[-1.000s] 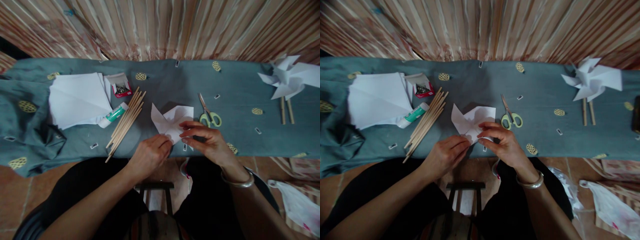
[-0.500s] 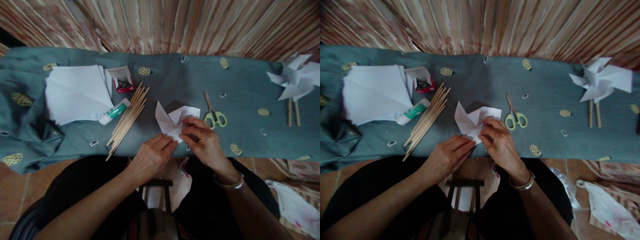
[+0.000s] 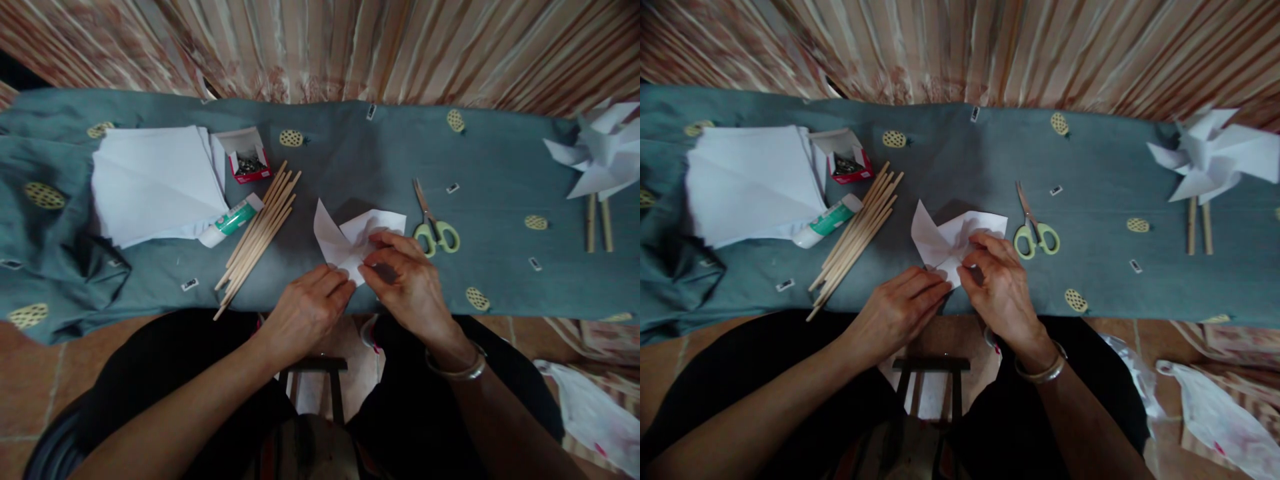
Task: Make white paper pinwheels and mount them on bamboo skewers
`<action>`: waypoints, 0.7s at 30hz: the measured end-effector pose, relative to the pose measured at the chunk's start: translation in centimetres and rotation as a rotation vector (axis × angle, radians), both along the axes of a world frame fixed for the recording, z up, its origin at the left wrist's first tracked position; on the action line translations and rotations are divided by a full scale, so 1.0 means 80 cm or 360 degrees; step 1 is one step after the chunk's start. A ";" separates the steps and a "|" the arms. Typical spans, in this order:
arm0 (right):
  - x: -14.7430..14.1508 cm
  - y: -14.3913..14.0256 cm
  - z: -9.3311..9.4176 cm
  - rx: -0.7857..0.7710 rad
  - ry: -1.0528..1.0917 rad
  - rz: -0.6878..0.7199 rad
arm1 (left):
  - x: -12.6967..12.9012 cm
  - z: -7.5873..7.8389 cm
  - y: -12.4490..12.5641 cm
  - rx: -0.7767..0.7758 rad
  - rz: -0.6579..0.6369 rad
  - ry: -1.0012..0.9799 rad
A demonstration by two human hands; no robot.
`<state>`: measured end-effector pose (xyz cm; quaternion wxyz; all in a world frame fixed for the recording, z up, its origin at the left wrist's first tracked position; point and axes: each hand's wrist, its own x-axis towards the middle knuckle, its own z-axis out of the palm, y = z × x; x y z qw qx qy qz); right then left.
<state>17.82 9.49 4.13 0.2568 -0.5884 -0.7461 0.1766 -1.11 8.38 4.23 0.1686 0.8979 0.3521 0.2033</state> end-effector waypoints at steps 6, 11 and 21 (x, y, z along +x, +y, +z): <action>0.000 0.000 0.001 -0.0034 0.0028 -0.0034 | 0.001 0.001 0.000 -0.0005 0.0003 -0.0014; 0.000 -0.001 0.002 -0.0048 0.0022 -0.0037 | 0.001 0.002 0.000 0.0005 -0.0002 -0.0031; -0.001 -0.004 0.002 -0.0030 0.0020 0.0003 | 0.002 0.002 0.000 -0.0019 -0.0002 -0.0058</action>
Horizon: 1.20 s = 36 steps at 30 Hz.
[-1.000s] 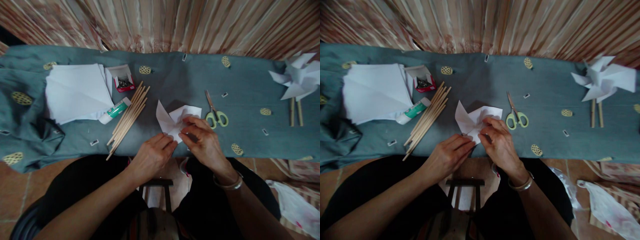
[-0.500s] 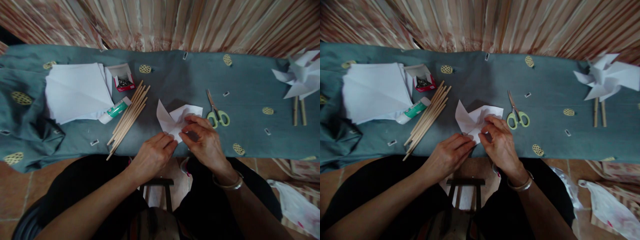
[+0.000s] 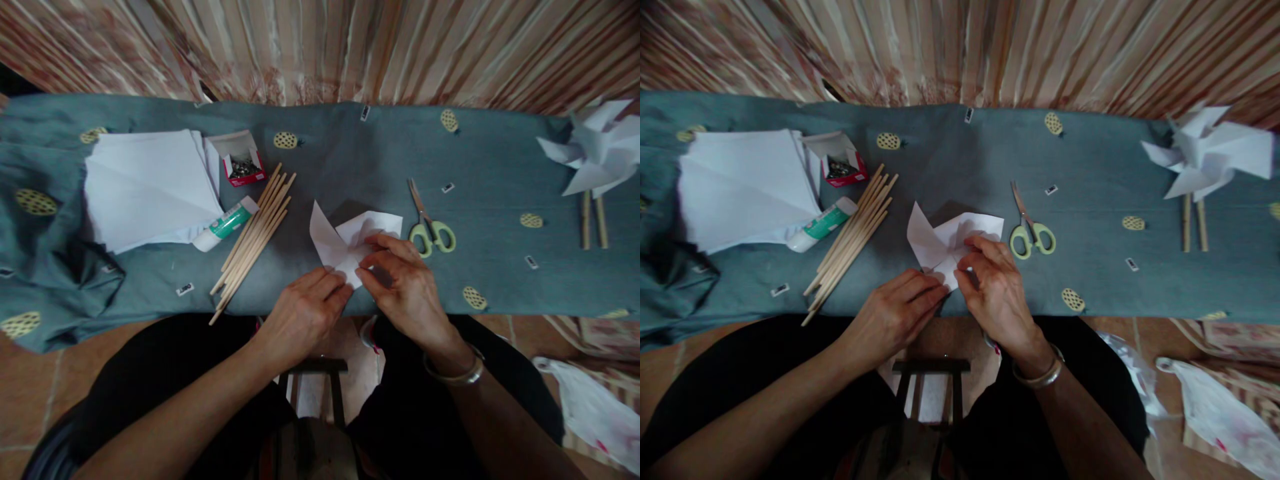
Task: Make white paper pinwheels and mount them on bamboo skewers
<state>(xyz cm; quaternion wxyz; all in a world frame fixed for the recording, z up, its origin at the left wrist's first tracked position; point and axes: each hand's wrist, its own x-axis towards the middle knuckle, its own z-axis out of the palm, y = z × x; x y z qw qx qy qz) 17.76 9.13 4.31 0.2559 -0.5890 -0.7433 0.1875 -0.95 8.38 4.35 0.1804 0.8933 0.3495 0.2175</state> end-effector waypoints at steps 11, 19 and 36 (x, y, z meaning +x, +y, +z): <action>0.001 -0.008 -0.002 0.0036 -0.0065 0.0120 | 0.000 -0.001 0.001 -0.0022 -0.0004 0.0001; -0.008 -0.012 -0.001 0.0087 -0.0347 0.0142 | 0.000 0.001 0.001 -0.0025 -0.0001 0.0005; -0.015 -0.016 -0.027 0.0439 -0.0480 0.0171 | 0.001 0.000 0.003 -0.0020 -0.0008 0.0137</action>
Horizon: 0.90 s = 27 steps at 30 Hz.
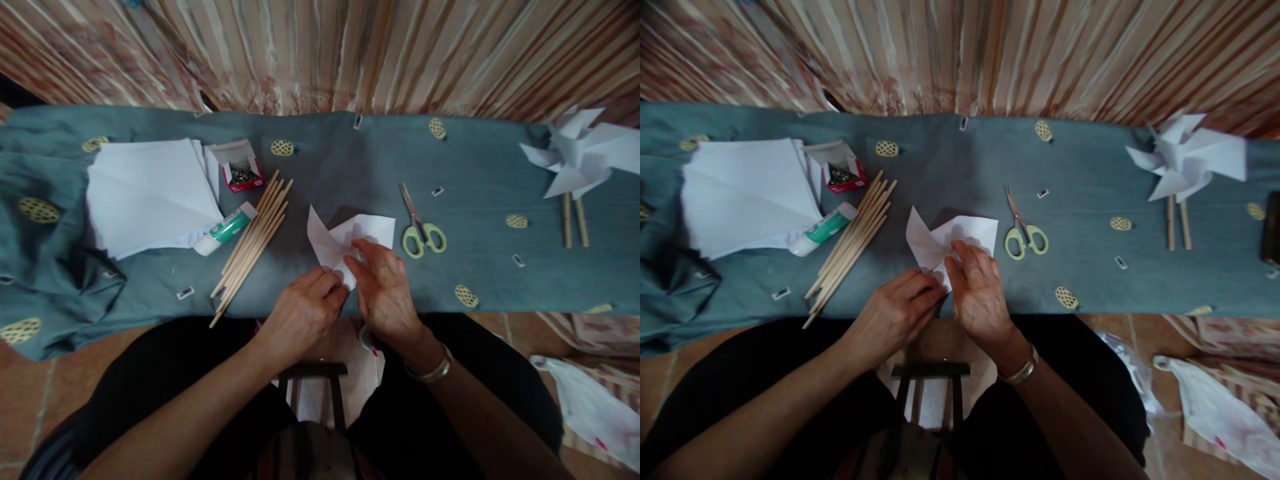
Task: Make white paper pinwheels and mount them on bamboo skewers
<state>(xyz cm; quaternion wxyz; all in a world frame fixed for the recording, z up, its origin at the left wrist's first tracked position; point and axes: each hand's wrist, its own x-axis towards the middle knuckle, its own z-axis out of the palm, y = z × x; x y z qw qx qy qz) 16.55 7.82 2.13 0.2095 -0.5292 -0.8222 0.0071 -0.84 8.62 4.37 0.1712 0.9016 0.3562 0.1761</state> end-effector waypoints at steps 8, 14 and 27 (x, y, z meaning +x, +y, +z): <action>0.008 -0.001 0.006 -0.0150 0.0112 -0.0027 | 0.000 -0.002 -0.002 0.0006 0.0006 0.0002; 0.007 0.002 0.012 -0.0231 0.0250 -0.0047 | -0.001 -0.001 -0.003 -0.0015 0.0005 0.0043; 0.002 0.001 0.003 -0.0107 0.0198 0.0049 | 0.003 -0.001 0.000 -0.0053 0.0002 0.0130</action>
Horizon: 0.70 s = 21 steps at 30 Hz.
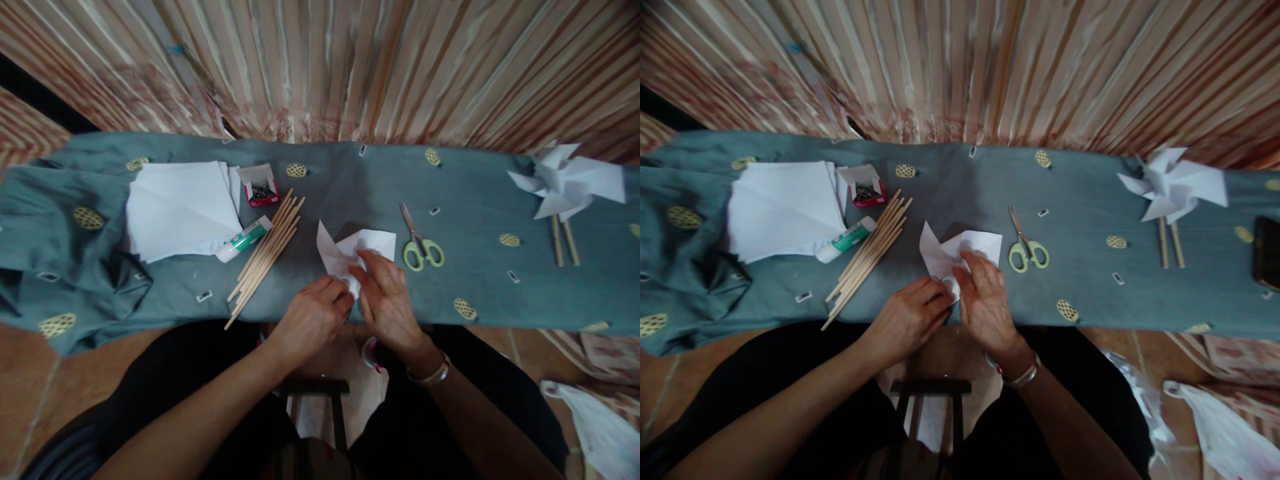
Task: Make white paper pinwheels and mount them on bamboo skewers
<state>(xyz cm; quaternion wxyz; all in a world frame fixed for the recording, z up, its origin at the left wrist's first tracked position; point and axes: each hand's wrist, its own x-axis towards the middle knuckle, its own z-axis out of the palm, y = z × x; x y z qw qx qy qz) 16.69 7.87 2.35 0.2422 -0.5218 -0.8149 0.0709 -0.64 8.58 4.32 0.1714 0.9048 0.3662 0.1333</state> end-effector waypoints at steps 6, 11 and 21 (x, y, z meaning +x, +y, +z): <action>0.018 0.029 0.023 -0.0060 0.0205 -0.0123 | 0.001 0.003 0.000 0.0058 -0.0008 0.0011; 0.025 0.066 0.018 -0.0049 -0.0023 -0.0225 | -0.009 0.010 0.005 0.0057 0.0020 0.0006; 0.031 0.033 0.033 -0.0089 -0.0137 -0.0403 | -0.039 0.002 0.037 0.0287 0.0232 -0.0028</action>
